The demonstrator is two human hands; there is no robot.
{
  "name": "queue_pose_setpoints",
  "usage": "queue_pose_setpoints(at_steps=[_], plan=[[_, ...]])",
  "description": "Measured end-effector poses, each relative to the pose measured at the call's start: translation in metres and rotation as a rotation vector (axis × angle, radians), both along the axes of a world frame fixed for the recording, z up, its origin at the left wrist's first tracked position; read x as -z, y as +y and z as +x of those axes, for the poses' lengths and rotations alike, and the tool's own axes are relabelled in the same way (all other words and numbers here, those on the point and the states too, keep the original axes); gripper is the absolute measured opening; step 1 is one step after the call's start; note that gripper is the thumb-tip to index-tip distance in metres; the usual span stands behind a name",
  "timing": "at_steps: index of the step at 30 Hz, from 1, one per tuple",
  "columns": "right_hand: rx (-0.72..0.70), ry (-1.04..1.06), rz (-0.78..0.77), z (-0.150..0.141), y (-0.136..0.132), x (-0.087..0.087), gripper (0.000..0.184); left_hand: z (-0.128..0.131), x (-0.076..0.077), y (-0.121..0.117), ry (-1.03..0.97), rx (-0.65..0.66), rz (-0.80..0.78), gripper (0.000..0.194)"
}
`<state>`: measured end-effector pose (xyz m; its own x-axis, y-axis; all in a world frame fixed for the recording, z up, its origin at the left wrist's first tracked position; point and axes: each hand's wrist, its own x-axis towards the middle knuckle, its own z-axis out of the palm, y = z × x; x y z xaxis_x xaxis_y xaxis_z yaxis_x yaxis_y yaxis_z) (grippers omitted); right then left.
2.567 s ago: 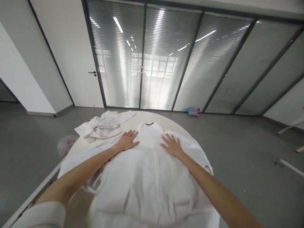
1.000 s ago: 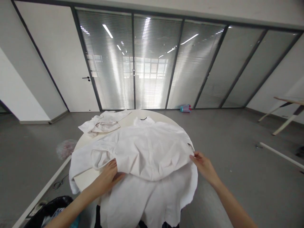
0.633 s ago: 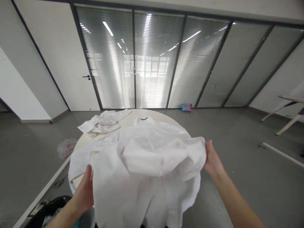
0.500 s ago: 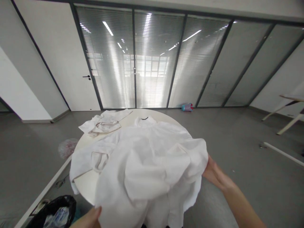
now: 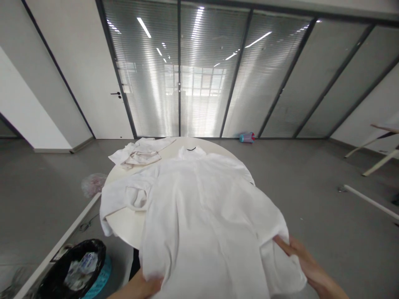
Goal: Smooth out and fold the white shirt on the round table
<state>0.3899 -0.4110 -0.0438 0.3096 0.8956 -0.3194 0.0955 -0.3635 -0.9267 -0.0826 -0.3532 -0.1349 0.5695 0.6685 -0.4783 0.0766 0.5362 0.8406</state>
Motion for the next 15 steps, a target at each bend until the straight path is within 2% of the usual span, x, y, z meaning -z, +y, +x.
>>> queue_pose_setpoints(at_steps=[2,4,6,7,9,15], plan=[[-0.079,-0.059,-0.066,0.001,-0.007,0.019,0.049,-0.008,0.025,-0.003,0.136,-0.016,0.159,0.085],[-0.149,-0.111,-0.101,0.003,-0.01,0.044,0.049,-0.016,0.05,-0.006,0.2,-0.052,0.239,0.087],[-0.255,-0.094,-0.097,0.005,-0.011,0.068,0.048,-0.022,0.065,-0.009,0.194,-0.042,0.247,0.09],[-0.312,-0.072,-0.079,0.006,-0.01,0.079,0.047,-0.024,0.068,-0.01,0.195,-0.03,0.249,0.088],[-0.362,-0.069,-0.04,0.008,-0.007,0.097,0.044,-0.025,0.064,-0.011,0.234,-0.024,0.276,0.081],[-0.179,-0.328,0.004,0.026,0.005,0.141,0.044,-0.019,0.024,0.005,0.413,-0.095,0.441,0.061]])
